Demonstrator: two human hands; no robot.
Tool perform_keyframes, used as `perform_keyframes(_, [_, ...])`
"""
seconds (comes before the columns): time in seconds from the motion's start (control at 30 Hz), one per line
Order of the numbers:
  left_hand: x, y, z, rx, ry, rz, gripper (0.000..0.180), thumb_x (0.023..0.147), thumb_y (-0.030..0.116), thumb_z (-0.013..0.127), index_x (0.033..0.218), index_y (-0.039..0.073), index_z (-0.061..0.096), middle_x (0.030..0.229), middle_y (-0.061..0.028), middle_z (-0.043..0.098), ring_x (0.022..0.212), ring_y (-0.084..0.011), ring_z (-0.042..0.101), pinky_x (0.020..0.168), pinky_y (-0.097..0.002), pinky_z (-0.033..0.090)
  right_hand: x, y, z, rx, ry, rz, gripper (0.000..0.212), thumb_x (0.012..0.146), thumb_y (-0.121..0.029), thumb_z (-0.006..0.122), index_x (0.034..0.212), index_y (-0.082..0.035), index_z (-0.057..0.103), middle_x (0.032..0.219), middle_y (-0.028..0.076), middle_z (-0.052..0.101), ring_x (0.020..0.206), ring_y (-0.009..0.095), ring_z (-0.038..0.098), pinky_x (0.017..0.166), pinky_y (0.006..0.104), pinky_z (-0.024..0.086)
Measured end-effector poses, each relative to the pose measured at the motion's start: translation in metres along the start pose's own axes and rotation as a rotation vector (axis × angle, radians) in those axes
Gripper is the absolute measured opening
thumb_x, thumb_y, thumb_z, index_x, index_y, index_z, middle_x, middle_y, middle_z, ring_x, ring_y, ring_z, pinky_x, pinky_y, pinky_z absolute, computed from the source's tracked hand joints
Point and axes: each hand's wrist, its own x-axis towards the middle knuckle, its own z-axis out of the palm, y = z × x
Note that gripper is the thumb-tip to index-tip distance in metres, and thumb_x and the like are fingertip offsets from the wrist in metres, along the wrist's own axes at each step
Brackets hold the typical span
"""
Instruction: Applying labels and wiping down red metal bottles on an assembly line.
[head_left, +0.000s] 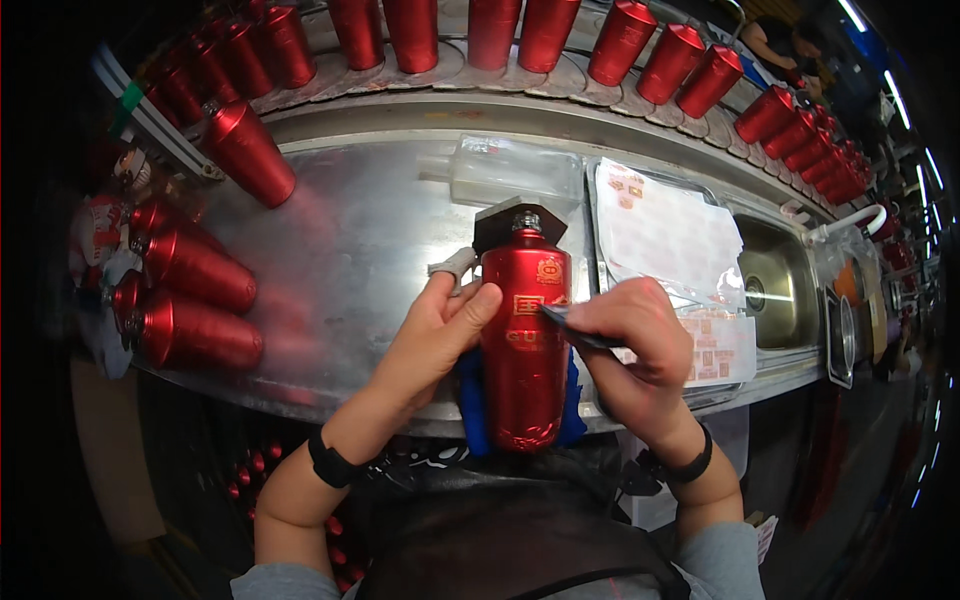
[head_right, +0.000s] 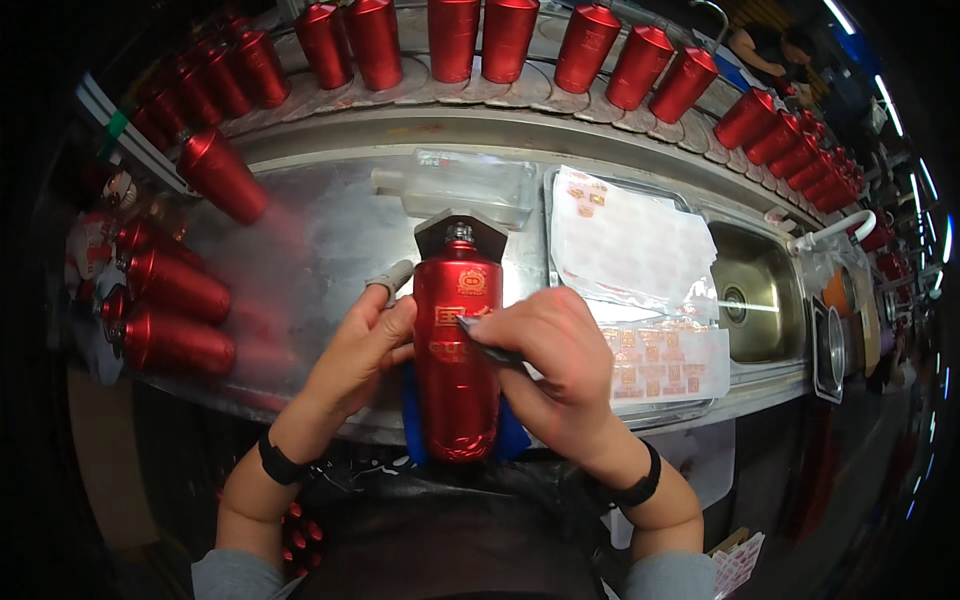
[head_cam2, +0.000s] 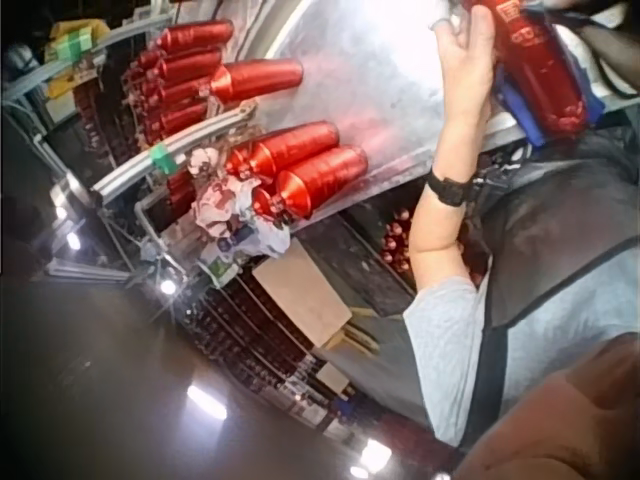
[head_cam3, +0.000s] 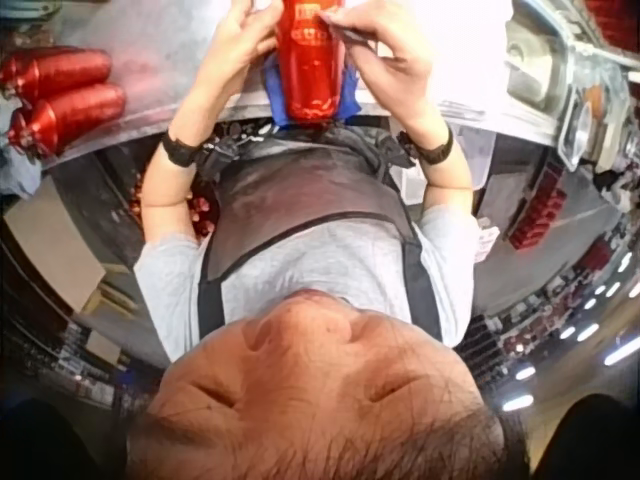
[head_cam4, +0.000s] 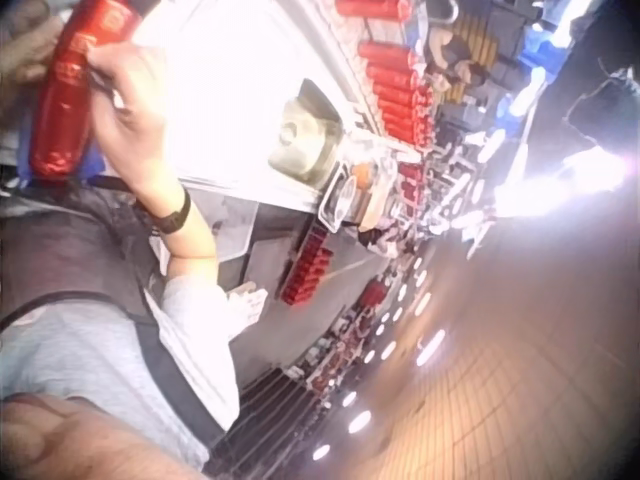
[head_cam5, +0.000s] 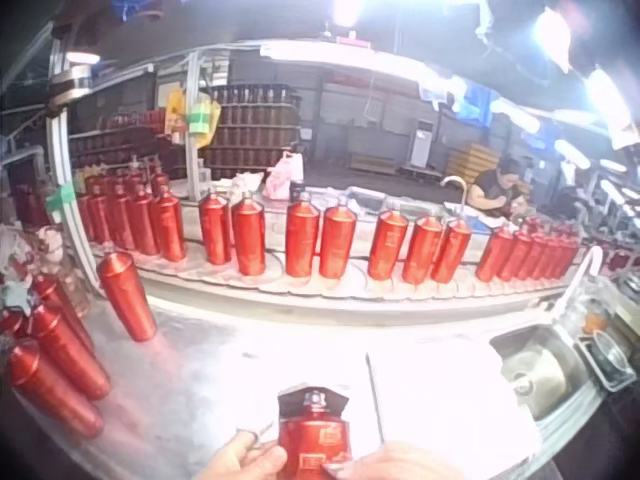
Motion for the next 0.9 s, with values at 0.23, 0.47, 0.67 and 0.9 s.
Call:
perform_keyframes(0.23, [-0.019, -0.009, -0.013, 0.197, 0.094, -0.076, 0.060, 0.104, 0.030, 0.050, 0.152, 0.003, 0.025, 0.137, -0.0127, 0.054, 0.125, -0.0166, 0.054, 0.104, -0.0330, 0.044, -0.012, -0.008, -0.010, 0.076, -0.276, -0.125, 0.036, 0.060, 0.002, 0.074, 0.094, -0.007, 0.069, 0.089, 0.008, 0.067, 0.083, 0.027, 0.063, 0.072, 0.0386, 0.048])
perform_keyframes(0.47, [-0.023, -0.012, -0.005, 0.105, 0.079, -0.023, 0.058, 0.103, 0.026, 0.052, 0.150, 0.002, 0.029, 0.139, -0.0134, 0.052, 0.125, -0.0177, 0.054, 0.106, -0.0332, 0.043, 0.011, -0.018, 0.024, -0.214, -0.152, -0.295, 0.026, 0.065, -0.008, 0.074, 0.090, -0.008, 0.069, 0.091, 0.006, 0.066, 0.087, 0.025, 0.062, 0.075, 0.0376, 0.048])
perform_keyframes(0.67, [-0.025, -0.016, -0.008, 0.179, 0.165, 0.043, 0.058, 0.103, 0.026, 0.052, 0.149, -0.001, 0.030, 0.145, -0.0176, 0.045, 0.135, -0.0233, 0.047, 0.113, -0.0361, 0.038, -0.017, -0.019, 0.014, 0.037, -0.282, -0.270, 0.026, 0.064, -0.012, 0.074, 0.090, -0.009, 0.069, 0.092, 0.004, 0.067, 0.089, 0.025, 0.062, 0.077, 0.0374, 0.049])
perform_keyframes(0.9, [-0.010, -0.019, 0.026, 0.284, 0.053, 0.164, 0.067, 0.101, 0.020, 0.059, 0.152, -0.002, 0.022, 0.137, -0.0196, 0.052, 0.123, -0.0201, 0.054, 0.104, -0.0333, 0.043, -0.041, -0.016, -0.002, 0.181, -0.155, 0.090, 0.028, 0.070, -0.002, 0.077, 0.097, -0.006, 0.069, 0.086, 0.008, 0.066, 0.083, 0.027, 0.064, 0.075, 0.0361, 0.051])
